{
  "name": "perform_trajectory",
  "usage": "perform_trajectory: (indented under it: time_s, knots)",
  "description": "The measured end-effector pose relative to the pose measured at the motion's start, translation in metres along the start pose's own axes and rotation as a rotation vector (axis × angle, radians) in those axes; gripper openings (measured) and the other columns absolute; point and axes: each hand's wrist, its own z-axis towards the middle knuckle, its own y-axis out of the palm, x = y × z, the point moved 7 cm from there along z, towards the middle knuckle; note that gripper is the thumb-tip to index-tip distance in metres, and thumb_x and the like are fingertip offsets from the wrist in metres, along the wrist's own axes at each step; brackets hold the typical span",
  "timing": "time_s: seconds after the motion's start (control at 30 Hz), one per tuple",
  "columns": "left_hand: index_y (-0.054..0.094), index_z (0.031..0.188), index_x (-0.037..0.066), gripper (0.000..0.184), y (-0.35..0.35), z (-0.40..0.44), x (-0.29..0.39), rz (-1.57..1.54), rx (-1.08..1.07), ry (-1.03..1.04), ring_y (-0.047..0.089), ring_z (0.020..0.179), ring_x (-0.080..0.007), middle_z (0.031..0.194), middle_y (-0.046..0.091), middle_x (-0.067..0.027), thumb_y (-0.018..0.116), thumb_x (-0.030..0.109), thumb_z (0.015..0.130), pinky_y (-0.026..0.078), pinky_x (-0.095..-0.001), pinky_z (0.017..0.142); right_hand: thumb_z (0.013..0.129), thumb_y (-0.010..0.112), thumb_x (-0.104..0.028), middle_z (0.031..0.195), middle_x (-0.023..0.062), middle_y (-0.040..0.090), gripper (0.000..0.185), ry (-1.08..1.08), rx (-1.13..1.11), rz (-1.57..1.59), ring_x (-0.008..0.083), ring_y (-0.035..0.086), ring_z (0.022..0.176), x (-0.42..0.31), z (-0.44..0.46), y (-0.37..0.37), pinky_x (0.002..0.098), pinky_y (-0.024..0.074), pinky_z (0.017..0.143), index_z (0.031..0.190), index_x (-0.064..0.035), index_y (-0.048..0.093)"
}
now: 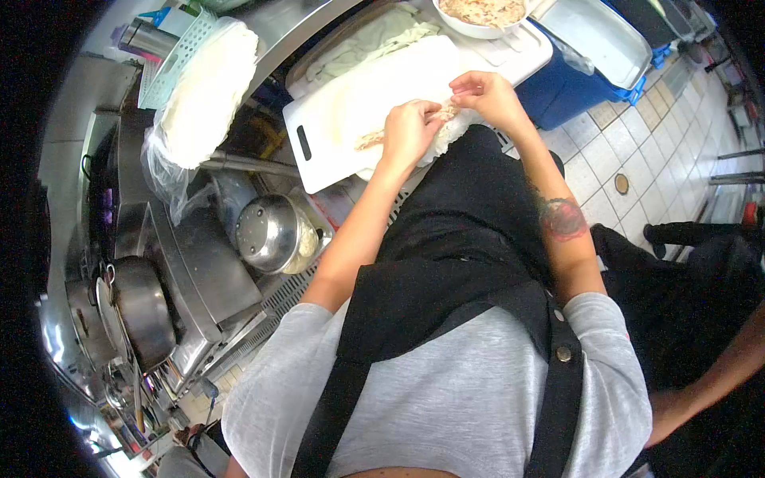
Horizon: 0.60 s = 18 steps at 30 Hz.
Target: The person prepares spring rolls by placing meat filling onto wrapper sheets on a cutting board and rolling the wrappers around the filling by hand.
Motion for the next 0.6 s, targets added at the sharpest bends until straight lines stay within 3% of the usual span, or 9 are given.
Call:
perform_trajectory:
  time_s: [0.13, 0.23, 0.33, 0.53, 0.6]
  knots:
    - [0.076, 0.097, 0.002, 0.028, -0.012, -0.007, -0.006, 0.061, 0.026, 0.032, 0.071, 0.082, -0.0295, 0.091, 0.073, -0.0155, 0.08, 0.012, 0.071, 0.055, -0.0389, 0.078, 0.08, 0.074, -0.001, 0.096, 0.0086, 0.073, 0.026, -0.01, -0.031, 0.046, 0.0132, 0.068, 0.087, 0.012, 0.001, 0.011, 0.027, 0.0542, 0.082, 0.105, 0.0003, 0.071]
    - [0.076, 0.096, 0.002, 0.027, -0.009, -0.008, -0.005, 0.057, 0.046, 0.041, 0.069, 0.083, -0.0298, 0.089, 0.073, -0.015, 0.081, 0.012, 0.07, 0.054, -0.0394, 0.08, 0.078, 0.076, -0.003, 0.091, 0.0069, 0.072, 0.025, 0.006, 0.052, -0.262, 0.0136, 0.068, 0.088, 0.002, -0.002, 0.009, 0.0266, 0.0538, 0.08, 0.103, -0.0016, 0.072]
    - [0.076, 0.095, 0.002, 0.026, -0.005, -0.007, 0.003, 0.042, 0.049, 0.06, 0.069, 0.085, -0.0301, 0.089, 0.072, -0.0148, 0.08, 0.013, 0.072, 0.054, -0.0398, 0.082, 0.076, 0.078, -0.006, 0.091, 0.0069, 0.07, 0.026, -0.083, 0.025, -0.452, 0.0144, 0.067, 0.088, -0.011, -0.003, 0.006, 0.0277, 0.0542, 0.08, 0.102, -0.003, 0.073]
    - [0.077, 0.093, 0.004, 0.023, -0.006, -0.003, -0.004, -0.04, 0.01, 0.007, 0.069, 0.085, -0.0302, 0.088, 0.073, -0.0144, 0.079, 0.016, 0.074, 0.054, -0.0399, 0.081, 0.074, 0.081, -0.01, 0.097, 0.0113, 0.068, 0.033, -0.442, -0.131, -0.463, 0.0219, 0.067, 0.084, -0.039, -0.011, 0.023, 0.0341, 0.0547, 0.078, 0.106, -0.0046, 0.074]
    - [0.078, 0.092, 0.006, 0.022, -0.009, -0.004, -0.01, -0.038, -0.012, -0.04, 0.07, 0.083, -0.0296, 0.086, 0.073, -0.0126, 0.08, 0.016, 0.072, 0.054, -0.0401, 0.08, 0.074, 0.08, -0.009, 0.097, 0.011, 0.068, 0.033, -0.399, -0.169, -0.51, 0.0239, 0.067, 0.085, -0.028, -0.005, 0.03, 0.0346, 0.0547, 0.078, 0.106, -0.0045, 0.074]
